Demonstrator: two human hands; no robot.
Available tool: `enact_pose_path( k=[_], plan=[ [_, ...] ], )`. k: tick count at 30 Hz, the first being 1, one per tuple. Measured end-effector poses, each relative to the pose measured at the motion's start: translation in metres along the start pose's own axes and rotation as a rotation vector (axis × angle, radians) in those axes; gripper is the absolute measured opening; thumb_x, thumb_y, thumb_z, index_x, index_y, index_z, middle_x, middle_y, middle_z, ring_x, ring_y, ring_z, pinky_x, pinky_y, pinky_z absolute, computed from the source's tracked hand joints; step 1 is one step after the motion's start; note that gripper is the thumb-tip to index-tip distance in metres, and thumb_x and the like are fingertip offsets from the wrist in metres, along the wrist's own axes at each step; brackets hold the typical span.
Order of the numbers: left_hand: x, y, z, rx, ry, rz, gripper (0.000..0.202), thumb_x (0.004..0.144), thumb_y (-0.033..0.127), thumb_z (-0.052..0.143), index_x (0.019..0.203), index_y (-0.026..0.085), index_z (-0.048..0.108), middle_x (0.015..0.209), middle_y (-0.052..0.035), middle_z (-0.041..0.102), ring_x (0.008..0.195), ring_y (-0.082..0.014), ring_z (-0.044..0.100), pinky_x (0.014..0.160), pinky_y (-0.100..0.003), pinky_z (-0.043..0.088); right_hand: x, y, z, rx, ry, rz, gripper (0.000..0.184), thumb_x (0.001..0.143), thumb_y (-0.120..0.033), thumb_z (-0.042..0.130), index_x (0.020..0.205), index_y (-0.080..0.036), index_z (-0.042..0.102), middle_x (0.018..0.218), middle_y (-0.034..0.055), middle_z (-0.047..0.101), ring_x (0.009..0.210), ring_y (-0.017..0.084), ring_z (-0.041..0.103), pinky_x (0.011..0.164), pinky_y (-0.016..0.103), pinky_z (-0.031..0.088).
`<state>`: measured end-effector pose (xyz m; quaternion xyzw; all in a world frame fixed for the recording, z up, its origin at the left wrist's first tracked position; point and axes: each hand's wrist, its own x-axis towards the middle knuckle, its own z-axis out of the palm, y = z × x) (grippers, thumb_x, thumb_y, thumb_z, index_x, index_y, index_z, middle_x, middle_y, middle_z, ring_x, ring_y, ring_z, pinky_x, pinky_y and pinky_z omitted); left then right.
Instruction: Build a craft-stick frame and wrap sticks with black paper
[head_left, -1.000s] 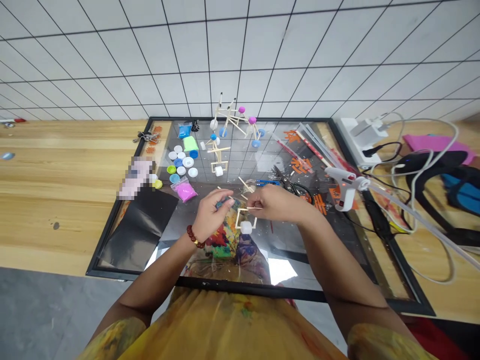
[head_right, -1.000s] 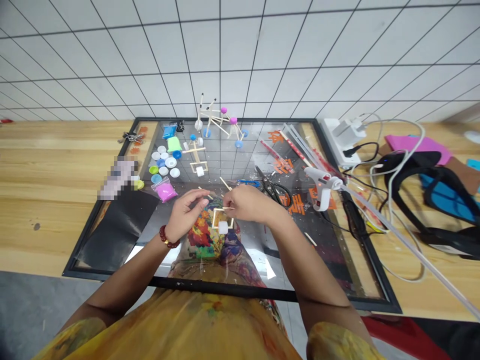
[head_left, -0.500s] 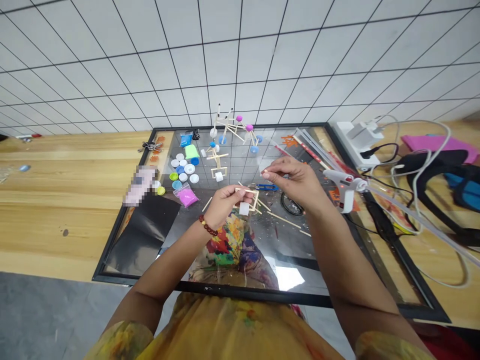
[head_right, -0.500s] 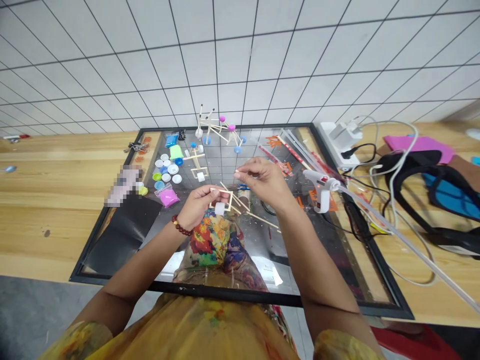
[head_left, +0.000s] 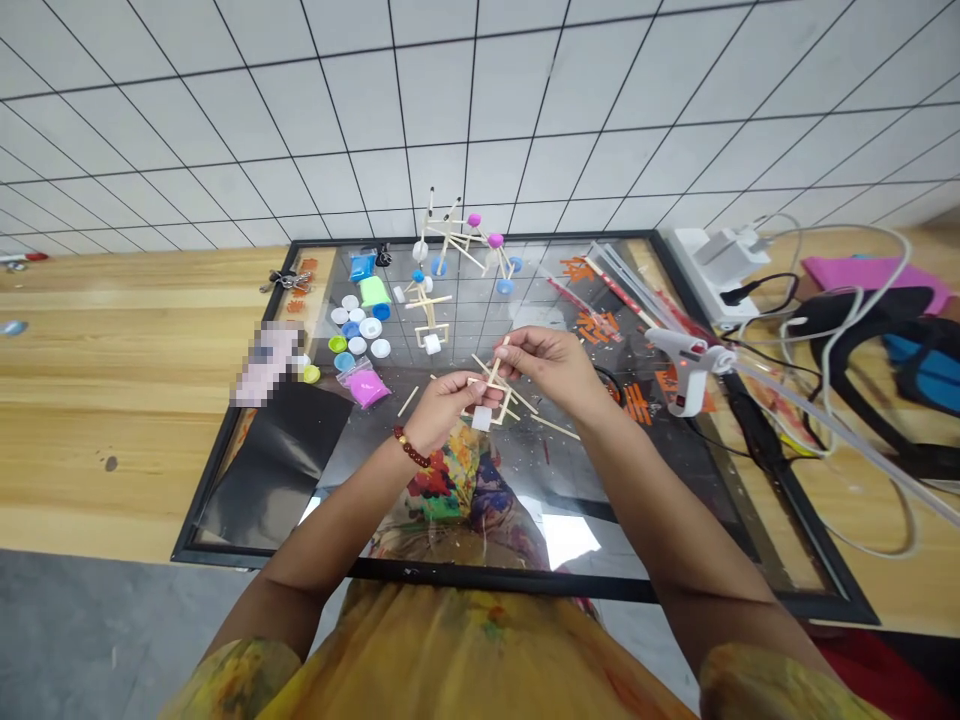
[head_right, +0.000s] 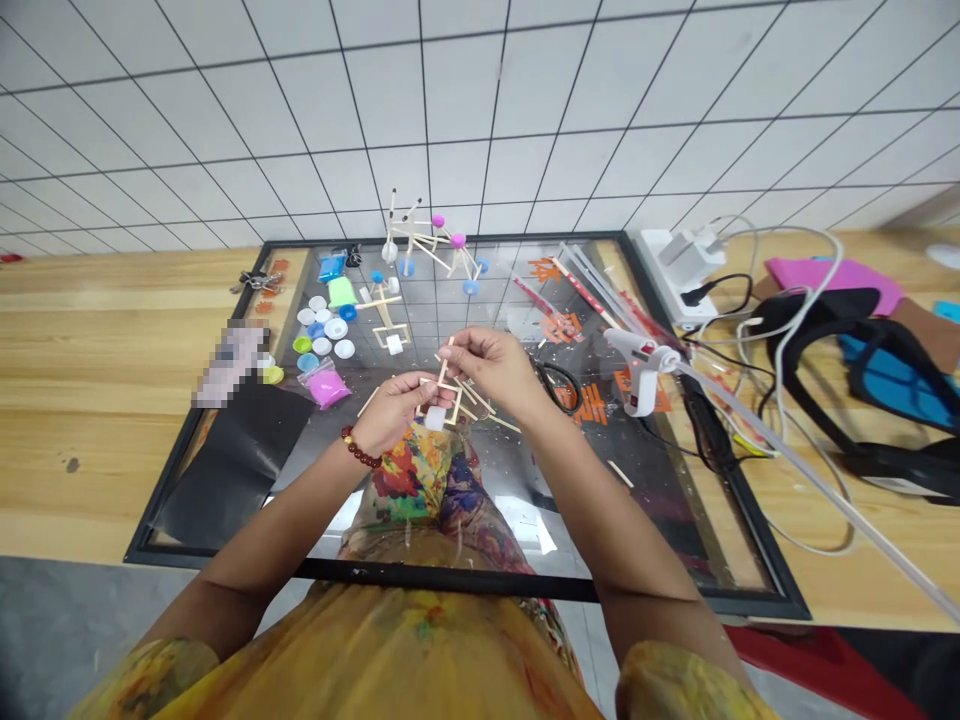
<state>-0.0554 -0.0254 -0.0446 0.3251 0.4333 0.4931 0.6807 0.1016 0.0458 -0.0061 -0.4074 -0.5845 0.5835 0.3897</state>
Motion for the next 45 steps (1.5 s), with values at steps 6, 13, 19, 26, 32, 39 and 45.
enact_pose_path(
  k=[6, 13, 19, 26, 32, 39, 45],
  plan=[
    [-0.004, -0.002, -0.002, -0.048, 0.019, -0.042, 0.046, 0.061, 0.047, 0.088, 0.087, 0.013, 0.073, 0.081, -0.0078, 0.076, 0.073, -0.0158, 0.07, 0.074, -0.03, 0.055, 0.002, 0.006, 0.005, 0.006, -0.002, 0.068, 0.047, 0.055, -0.056, 0.088, 0.072, -0.018, 0.066, 0.059, -0.0018, 0.065, 0.051, 0.011, 0.059, 0.052, 0.025, 0.051],
    [-0.016, -0.009, -0.006, -0.029, 0.058, -0.105, 0.044, 0.064, 0.047, 0.087, 0.084, 0.012, 0.071, 0.077, -0.0077, 0.075, 0.07, -0.0151, 0.069, 0.072, -0.029, 0.054, 0.001, 0.02, 0.012, 0.047, -0.063, 0.169, 0.051, 0.053, -0.058, 0.088, 0.073, -0.017, 0.066, 0.056, -0.0019, 0.065, 0.048, 0.009, 0.058, 0.049, 0.022, 0.048],
    [-0.033, 0.0, -0.02, 0.229, 0.05, -0.181, 0.036, 0.075, 0.045, 0.077, 0.091, 0.013, 0.071, 0.063, -0.0019, 0.066, 0.056, -0.0127, 0.062, 0.057, -0.025, 0.049, -0.003, 0.014, 0.011, 0.122, -0.08, 0.256, 0.056, 0.051, -0.053, 0.091, 0.084, -0.018, 0.062, 0.06, -0.002, 0.069, 0.05, 0.01, 0.062, 0.048, 0.021, 0.05],
    [-0.049, 0.015, -0.032, 1.01, -0.19, 0.097, 0.015, 0.085, 0.023, 0.062, 0.09, 0.02, 0.075, 0.097, -0.0046, 0.076, 0.09, -0.0191, 0.069, 0.084, -0.029, 0.05, -0.046, 0.041, 0.001, 0.022, -0.232, 0.352, 0.049, 0.058, -0.052, 0.088, 0.076, -0.019, 0.056, 0.06, -0.0016, 0.068, 0.054, 0.012, 0.064, 0.054, 0.025, 0.052],
    [-0.056, 0.013, -0.038, 1.374, -0.183, 0.349, 0.051, 0.083, 0.034, 0.07, 0.132, 0.021, 0.061, 0.125, -0.012, 0.065, 0.114, -0.0299, 0.061, 0.098, -0.043, 0.049, -0.079, 0.048, -0.014, -0.629, -0.209, -0.022, 0.017, 0.086, -0.037, 0.065, 0.084, -0.021, 0.064, 0.067, -0.0005, 0.067, 0.056, 0.014, 0.059, 0.056, 0.027, 0.042],
    [-0.071, 0.009, -0.046, 1.54, -0.186, 0.399, 0.068, 0.079, 0.031, 0.075, 0.141, 0.019, 0.05, 0.133, -0.0133, 0.06, 0.122, -0.0321, 0.055, 0.106, -0.048, 0.044, -0.084, 0.039, -0.014, -1.138, -0.183, -0.394, 0.016, 0.094, -0.026, 0.057, 0.087, -0.02, 0.07, 0.092, 0.0077, 0.073, 0.087, 0.022, 0.064, 0.078, 0.034, 0.043],
    [-0.07, -0.001, -0.043, 1.495, -0.147, 0.433, 0.062, 0.082, 0.035, 0.072, 0.138, 0.016, 0.053, 0.131, -0.0128, 0.062, 0.122, -0.0311, 0.054, 0.106, -0.047, 0.043, -0.087, 0.051, 0.001, -1.104, -0.201, -0.382, 0.012, 0.094, -0.027, 0.06, 0.089, -0.021, 0.069, 0.089, 0.0048, 0.072, 0.087, 0.022, 0.063, 0.075, 0.033, 0.037]
  ],
)
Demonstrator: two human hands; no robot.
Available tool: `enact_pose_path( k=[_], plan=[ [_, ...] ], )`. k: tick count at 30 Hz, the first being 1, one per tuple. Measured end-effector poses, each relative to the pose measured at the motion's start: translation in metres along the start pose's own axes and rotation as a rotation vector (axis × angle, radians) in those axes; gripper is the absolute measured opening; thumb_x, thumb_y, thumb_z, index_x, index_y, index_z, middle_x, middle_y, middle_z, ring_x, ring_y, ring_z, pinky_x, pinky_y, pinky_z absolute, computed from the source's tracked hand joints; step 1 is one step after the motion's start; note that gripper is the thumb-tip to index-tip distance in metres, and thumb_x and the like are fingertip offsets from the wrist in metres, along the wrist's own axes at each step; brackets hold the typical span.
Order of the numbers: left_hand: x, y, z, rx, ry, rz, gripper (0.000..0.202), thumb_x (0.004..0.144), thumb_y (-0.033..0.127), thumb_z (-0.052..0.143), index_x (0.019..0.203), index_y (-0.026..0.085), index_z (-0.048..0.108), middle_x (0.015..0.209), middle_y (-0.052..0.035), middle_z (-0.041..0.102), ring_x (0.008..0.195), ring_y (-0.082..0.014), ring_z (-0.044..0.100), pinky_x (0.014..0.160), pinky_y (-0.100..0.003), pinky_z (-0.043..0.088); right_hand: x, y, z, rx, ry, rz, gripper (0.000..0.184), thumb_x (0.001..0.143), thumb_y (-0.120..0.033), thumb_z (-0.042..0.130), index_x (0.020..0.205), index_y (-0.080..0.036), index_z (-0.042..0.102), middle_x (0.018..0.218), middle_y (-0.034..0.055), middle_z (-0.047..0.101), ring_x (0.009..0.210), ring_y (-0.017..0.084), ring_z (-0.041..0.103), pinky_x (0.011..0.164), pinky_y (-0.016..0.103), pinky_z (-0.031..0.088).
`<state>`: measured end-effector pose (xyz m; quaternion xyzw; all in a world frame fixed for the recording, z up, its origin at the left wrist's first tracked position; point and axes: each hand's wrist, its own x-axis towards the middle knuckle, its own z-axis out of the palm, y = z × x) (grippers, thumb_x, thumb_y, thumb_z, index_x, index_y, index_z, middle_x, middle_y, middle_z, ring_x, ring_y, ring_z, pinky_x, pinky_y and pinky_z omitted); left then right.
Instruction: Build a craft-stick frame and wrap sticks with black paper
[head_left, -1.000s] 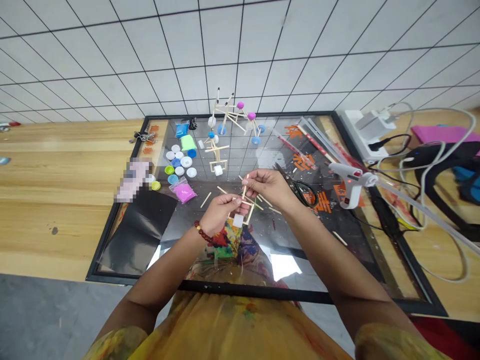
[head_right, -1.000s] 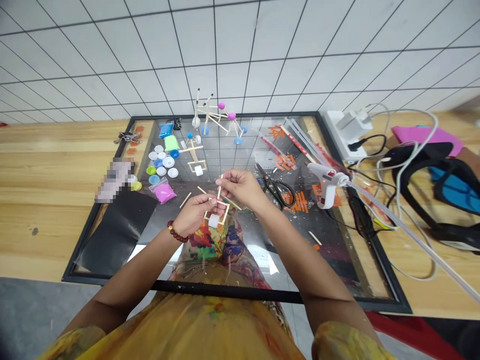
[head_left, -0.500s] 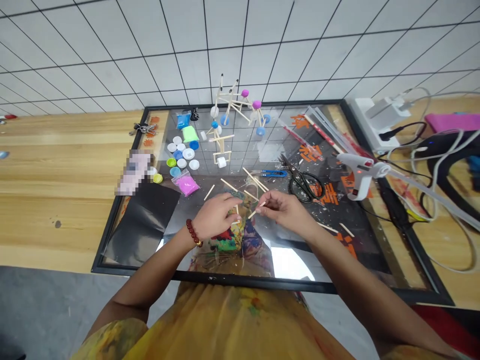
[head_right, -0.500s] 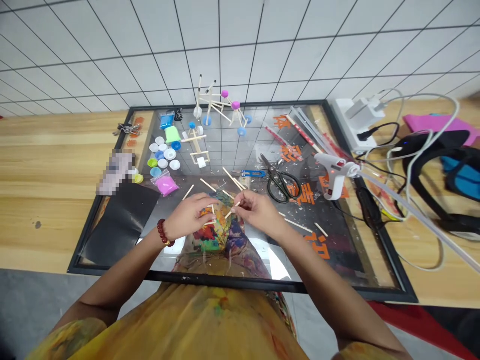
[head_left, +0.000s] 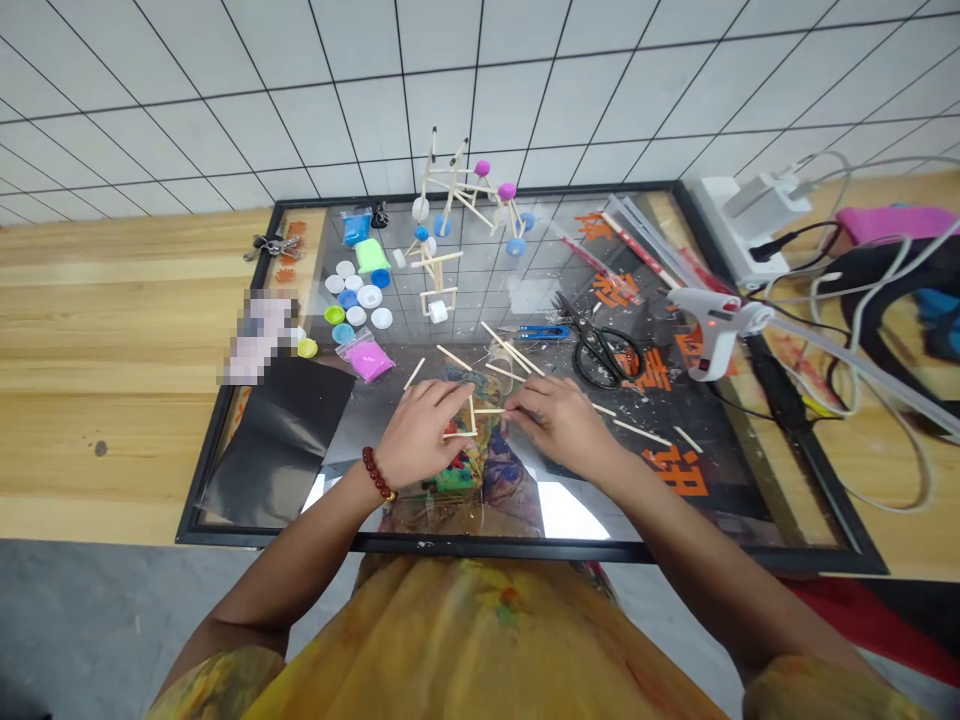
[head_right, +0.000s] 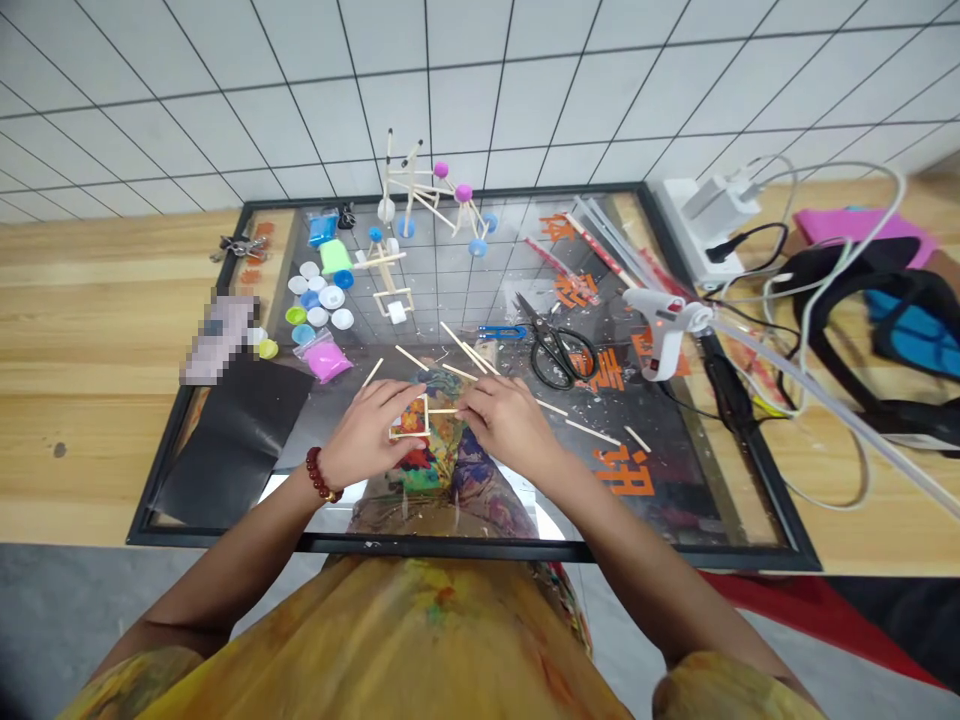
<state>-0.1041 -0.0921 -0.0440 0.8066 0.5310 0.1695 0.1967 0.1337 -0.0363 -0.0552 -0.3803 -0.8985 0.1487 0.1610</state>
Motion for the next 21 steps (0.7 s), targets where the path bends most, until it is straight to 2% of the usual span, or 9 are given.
enact_pose_path(
  k=[6, 15, 21],
  plan=[
    [-0.0009, -0.002, 0.0059, -0.024, 0.045, -0.02, 0.06, 0.084, 0.037, 0.071, 0.138, 0.017, 0.053, 0.131, -0.0123, 0.062, 0.122, -0.0304, 0.054, 0.106, -0.046, 0.042, -0.0007, 0.0015, 0.001, 0.027, -0.002, -0.018, 0.012, 0.094, -0.026, 0.059, 0.091, -0.021, 0.07, 0.09, 0.0054, 0.072, 0.088, 0.021, 0.064, 0.075, 0.033, 0.037],
    [-0.0024, -0.0068, 0.0072, -0.086, 0.039, -0.027, 0.063, 0.084, 0.037, 0.07, 0.142, 0.021, 0.051, 0.131, -0.012, 0.063, 0.122, -0.031, 0.054, 0.107, -0.048, 0.042, 0.0037, 0.0053, 0.003, 0.104, -0.025, -0.031, 0.014, 0.094, -0.023, 0.058, 0.09, -0.021, 0.071, 0.086, 0.0059, 0.07, 0.085, 0.02, 0.064, 0.075, 0.032, 0.042],
    [-0.0061, -0.0078, 0.0096, -0.131, 0.083, -0.023, 0.065, 0.082, 0.04, 0.074, 0.14, 0.017, 0.052, 0.129, -0.0133, 0.064, 0.122, -0.0304, 0.054, 0.108, -0.047, 0.042, 0.0054, 0.0056, 0.003, 0.231, -0.018, -0.041, 0.018, 0.093, -0.021, 0.057, 0.085, -0.02, 0.073, 0.082, 0.0059, 0.068, 0.08, 0.018, 0.064, 0.075, 0.031, 0.046]
  ],
)
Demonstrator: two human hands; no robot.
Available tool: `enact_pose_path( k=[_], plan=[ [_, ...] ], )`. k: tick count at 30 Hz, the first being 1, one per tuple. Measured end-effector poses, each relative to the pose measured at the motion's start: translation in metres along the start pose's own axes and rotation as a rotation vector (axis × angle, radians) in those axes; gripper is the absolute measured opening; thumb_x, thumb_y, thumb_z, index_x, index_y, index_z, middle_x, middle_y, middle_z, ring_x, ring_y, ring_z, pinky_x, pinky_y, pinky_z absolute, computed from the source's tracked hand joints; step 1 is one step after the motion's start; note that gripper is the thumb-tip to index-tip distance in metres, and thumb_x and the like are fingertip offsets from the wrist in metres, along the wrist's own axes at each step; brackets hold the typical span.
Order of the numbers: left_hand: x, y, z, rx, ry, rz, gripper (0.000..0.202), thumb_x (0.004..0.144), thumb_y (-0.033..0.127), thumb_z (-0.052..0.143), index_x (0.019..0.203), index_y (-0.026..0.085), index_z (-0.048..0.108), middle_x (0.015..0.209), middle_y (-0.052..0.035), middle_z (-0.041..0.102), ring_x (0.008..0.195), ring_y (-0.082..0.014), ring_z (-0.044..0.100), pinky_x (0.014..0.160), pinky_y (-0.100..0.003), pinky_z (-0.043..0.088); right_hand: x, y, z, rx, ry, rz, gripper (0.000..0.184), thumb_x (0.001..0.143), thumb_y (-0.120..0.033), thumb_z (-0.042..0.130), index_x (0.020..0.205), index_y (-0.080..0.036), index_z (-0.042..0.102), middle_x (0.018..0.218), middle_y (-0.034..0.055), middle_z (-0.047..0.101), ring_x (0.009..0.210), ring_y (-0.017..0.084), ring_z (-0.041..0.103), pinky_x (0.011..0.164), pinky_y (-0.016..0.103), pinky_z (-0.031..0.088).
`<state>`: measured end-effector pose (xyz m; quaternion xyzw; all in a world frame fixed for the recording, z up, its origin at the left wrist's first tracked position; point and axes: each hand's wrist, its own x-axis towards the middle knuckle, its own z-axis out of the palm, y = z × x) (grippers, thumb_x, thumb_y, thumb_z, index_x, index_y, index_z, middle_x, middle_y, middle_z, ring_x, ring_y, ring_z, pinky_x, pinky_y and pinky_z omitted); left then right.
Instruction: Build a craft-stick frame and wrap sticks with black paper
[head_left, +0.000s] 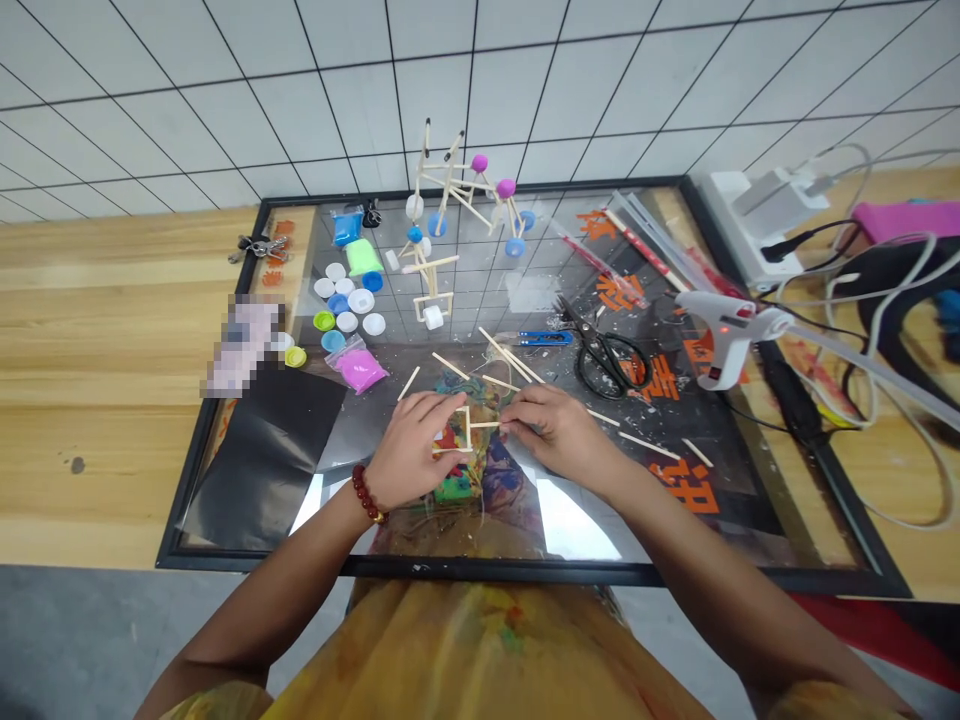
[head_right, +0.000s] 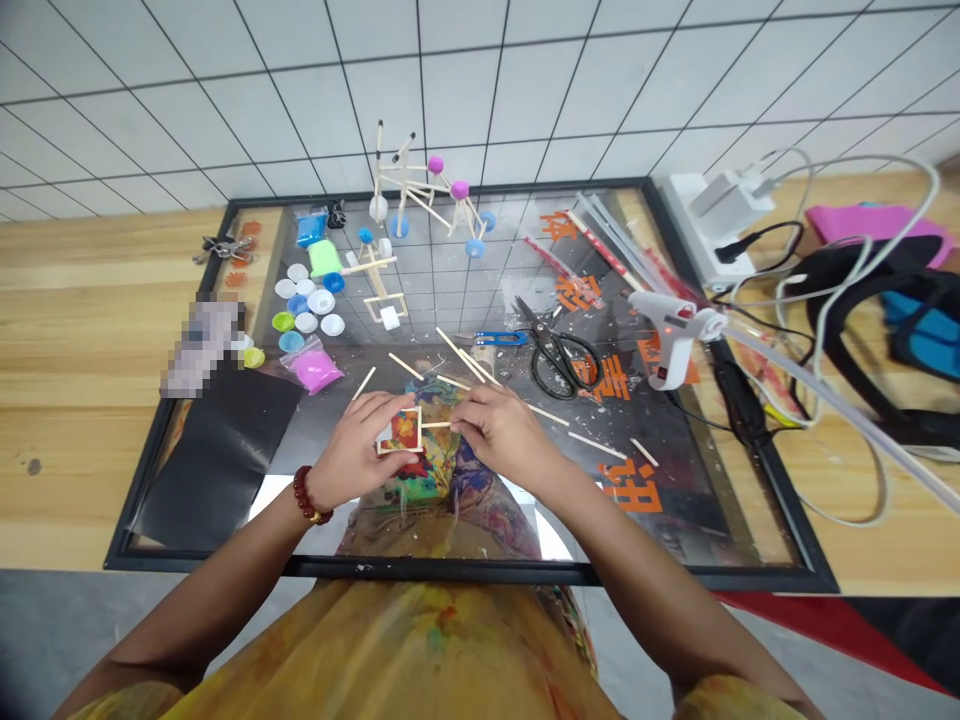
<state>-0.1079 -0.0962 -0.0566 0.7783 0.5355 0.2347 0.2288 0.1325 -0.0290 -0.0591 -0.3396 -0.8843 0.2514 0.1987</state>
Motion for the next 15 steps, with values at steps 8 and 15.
enact_pose_path(
  k=[8, 15],
  plan=[
    [-0.005, 0.0, 0.002, 0.009, -0.002, -0.005, 0.075, 0.081, 0.048, 0.074, 0.146, 0.02, 0.046, 0.134, -0.0145, 0.061, 0.126, -0.0318, 0.053, 0.109, -0.049, 0.041, -0.003, 0.007, -0.009, 0.001, 0.138, 0.068, 0.017, 0.091, -0.036, 0.065, 0.094, -0.022, 0.074, 0.089, 0.0057, 0.075, 0.083, 0.02, 0.068, 0.076, 0.034, 0.046],
    [-0.005, 0.003, 0.002, 0.039, 0.038, -0.013, 0.07, 0.084, 0.042, 0.072, 0.144, 0.018, 0.047, 0.132, -0.0139, 0.062, 0.123, -0.03, 0.055, 0.107, -0.046, 0.043, 0.005, 0.013, -0.023, -0.151, 0.171, 0.052, 0.018, 0.093, -0.034, 0.06, 0.095, -0.022, 0.074, 0.092, 0.007, 0.075, 0.086, 0.023, 0.064, 0.077, 0.037, 0.044]
  ],
)
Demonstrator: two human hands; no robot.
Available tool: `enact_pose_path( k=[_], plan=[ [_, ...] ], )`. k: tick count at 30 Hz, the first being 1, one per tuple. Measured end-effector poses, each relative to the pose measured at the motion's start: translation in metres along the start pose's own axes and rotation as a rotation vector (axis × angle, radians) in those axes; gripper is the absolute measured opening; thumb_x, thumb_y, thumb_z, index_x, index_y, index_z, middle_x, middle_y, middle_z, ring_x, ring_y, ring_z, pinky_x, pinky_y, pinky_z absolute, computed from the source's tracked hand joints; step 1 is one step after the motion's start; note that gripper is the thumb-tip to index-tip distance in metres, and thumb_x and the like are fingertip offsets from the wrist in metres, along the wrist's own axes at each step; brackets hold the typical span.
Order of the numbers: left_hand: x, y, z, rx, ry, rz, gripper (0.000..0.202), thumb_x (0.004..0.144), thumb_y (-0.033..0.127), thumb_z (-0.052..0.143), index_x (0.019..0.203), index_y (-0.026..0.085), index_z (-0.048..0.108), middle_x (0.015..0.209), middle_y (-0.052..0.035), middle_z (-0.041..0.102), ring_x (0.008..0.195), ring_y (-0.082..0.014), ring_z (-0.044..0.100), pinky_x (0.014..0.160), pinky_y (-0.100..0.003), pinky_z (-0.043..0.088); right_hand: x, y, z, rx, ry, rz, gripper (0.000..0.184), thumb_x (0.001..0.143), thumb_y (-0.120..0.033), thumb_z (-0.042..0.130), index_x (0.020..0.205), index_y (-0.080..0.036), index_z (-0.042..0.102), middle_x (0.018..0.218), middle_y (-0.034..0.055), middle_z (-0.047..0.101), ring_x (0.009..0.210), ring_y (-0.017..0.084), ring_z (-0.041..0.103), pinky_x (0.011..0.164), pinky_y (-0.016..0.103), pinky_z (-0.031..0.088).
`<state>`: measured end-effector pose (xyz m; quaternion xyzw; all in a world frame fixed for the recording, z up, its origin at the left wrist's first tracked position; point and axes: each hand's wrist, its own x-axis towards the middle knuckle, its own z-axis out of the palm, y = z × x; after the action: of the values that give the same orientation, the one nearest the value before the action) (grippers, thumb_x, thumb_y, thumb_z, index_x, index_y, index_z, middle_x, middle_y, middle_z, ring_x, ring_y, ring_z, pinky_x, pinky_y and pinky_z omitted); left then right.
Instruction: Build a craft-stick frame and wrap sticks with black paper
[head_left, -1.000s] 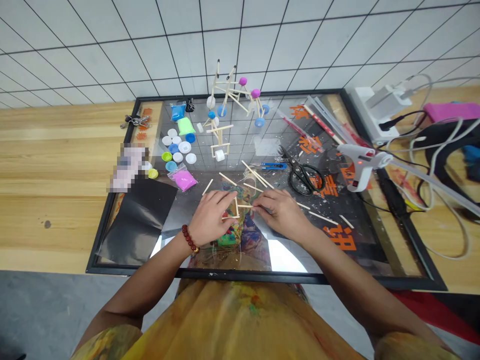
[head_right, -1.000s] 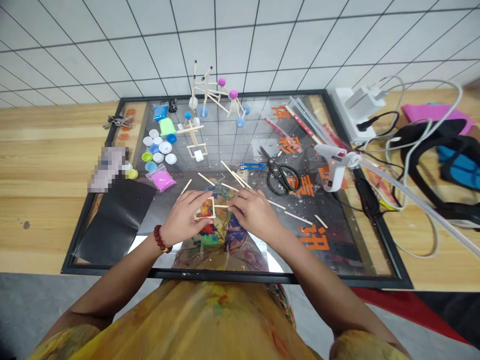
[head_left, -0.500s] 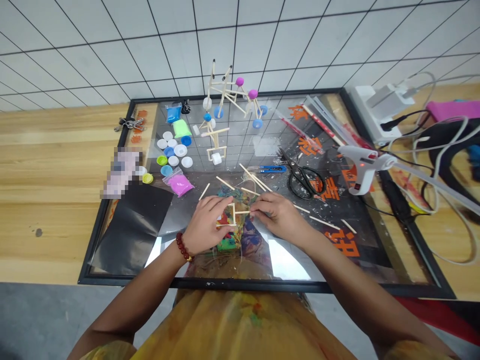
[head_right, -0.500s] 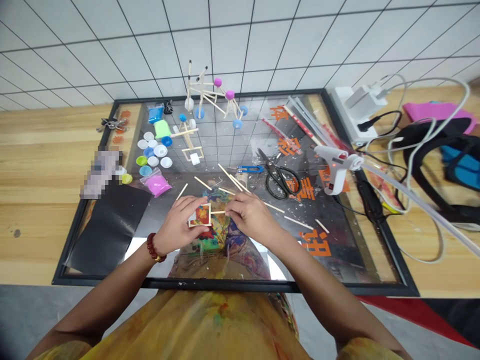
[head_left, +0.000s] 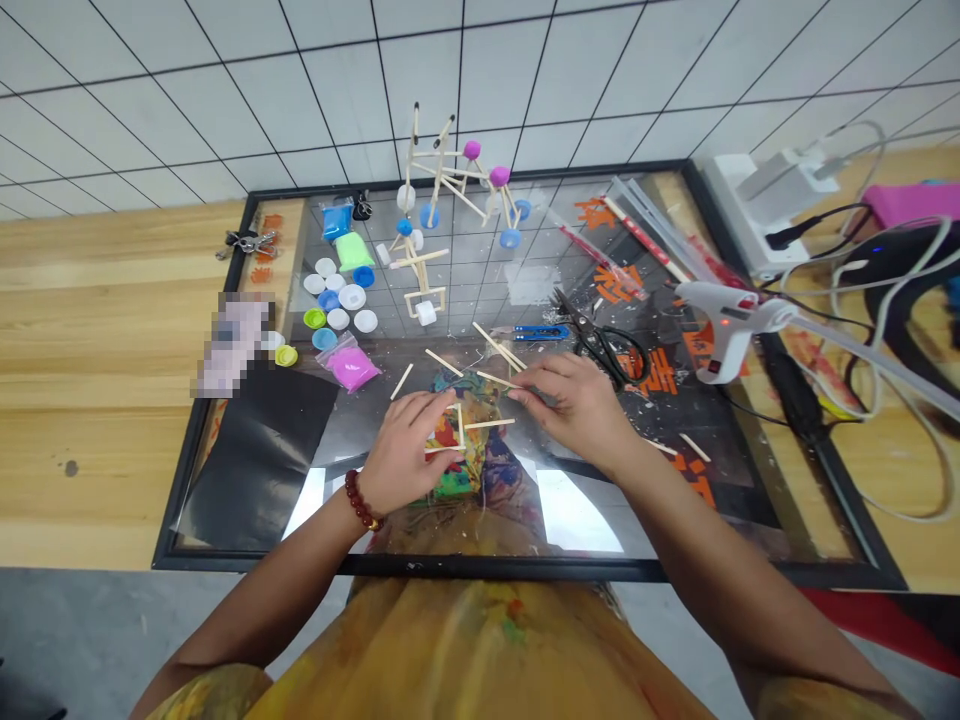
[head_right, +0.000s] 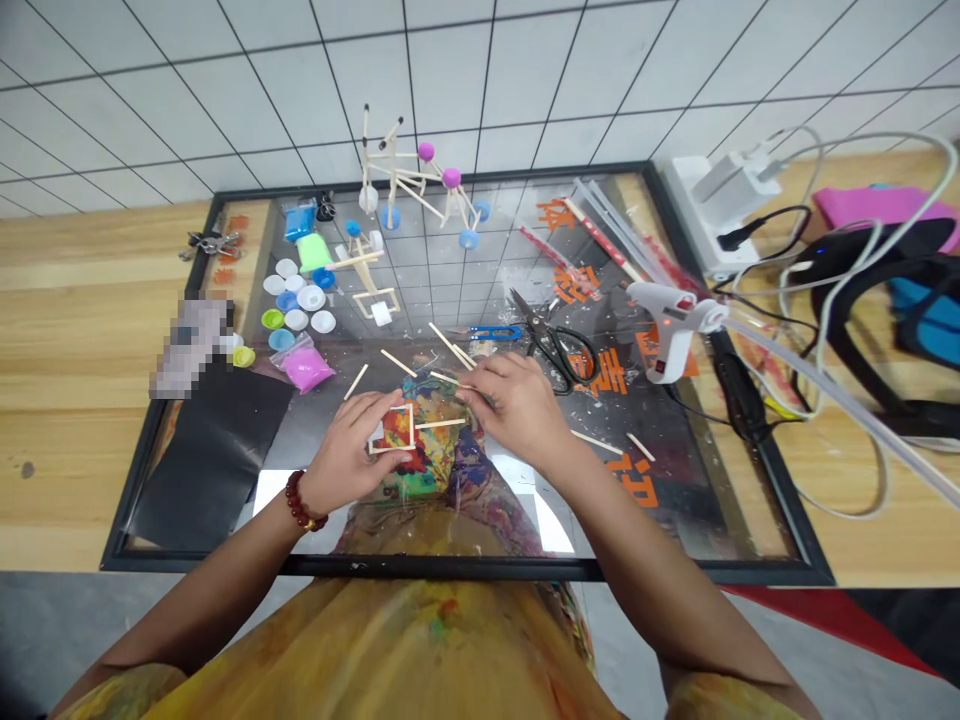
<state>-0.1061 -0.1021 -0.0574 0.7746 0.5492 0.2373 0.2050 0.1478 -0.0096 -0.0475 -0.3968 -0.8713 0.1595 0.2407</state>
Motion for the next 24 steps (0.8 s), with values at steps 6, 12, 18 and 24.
enact_pose_path(
  k=[6, 12, 18, 24],
  plan=[
    [0.0, 0.0, 0.001, -0.009, 0.009, 0.01, 0.069, 0.084, 0.042, 0.072, 0.144, 0.018, 0.047, 0.133, -0.0137, 0.062, 0.123, -0.0295, 0.055, 0.107, -0.045, 0.043, -0.01, -0.018, 0.008, 0.001, -0.126, -0.106, 0.022, 0.093, -0.038, 0.062, 0.102, -0.021, 0.074, 0.097, 0.0076, 0.073, 0.089, 0.022, 0.061, 0.076, 0.036, 0.039],
    [0.0, -0.001, 0.002, -0.007, 0.025, 0.025, 0.068, 0.084, 0.043, 0.072, 0.143, 0.018, 0.048, 0.131, -0.0138, 0.063, 0.122, -0.0297, 0.055, 0.107, -0.045, 0.043, -0.011, -0.023, 0.021, 0.032, -0.122, -0.128, 0.02, 0.096, -0.028, 0.056, 0.092, -0.021, 0.074, 0.084, 0.005, 0.071, 0.081, 0.019, 0.058, 0.074, 0.034, 0.036],
    [0.0, -0.003, 0.004, -0.011, 0.035, 0.046, 0.069, 0.085, 0.044, 0.071, 0.143, 0.017, 0.046, 0.131, -0.0133, 0.063, 0.122, -0.0292, 0.055, 0.106, -0.044, 0.043, -0.01, -0.022, 0.021, 0.061, -0.113, -0.148, 0.017, 0.095, -0.025, 0.058, 0.088, -0.021, 0.073, 0.081, 0.004, 0.07, 0.079, 0.018, 0.057, 0.073, 0.033, 0.035],
    [0.0, -0.003, 0.004, -0.002, 0.05, 0.066, 0.069, 0.084, 0.044, 0.072, 0.142, 0.015, 0.047, 0.129, -0.0135, 0.064, 0.119, -0.029, 0.056, 0.104, -0.044, 0.044, -0.011, -0.021, 0.021, 0.061, -0.117, -0.163, 0.019, 0.095, -0.025, 0.058, 0.087, -0.019, 0.074, 0.079, 0.0045, 0.069, 0.078, 0.018, 0.057, 0.074, 0.034, 0.036]
  ],
)
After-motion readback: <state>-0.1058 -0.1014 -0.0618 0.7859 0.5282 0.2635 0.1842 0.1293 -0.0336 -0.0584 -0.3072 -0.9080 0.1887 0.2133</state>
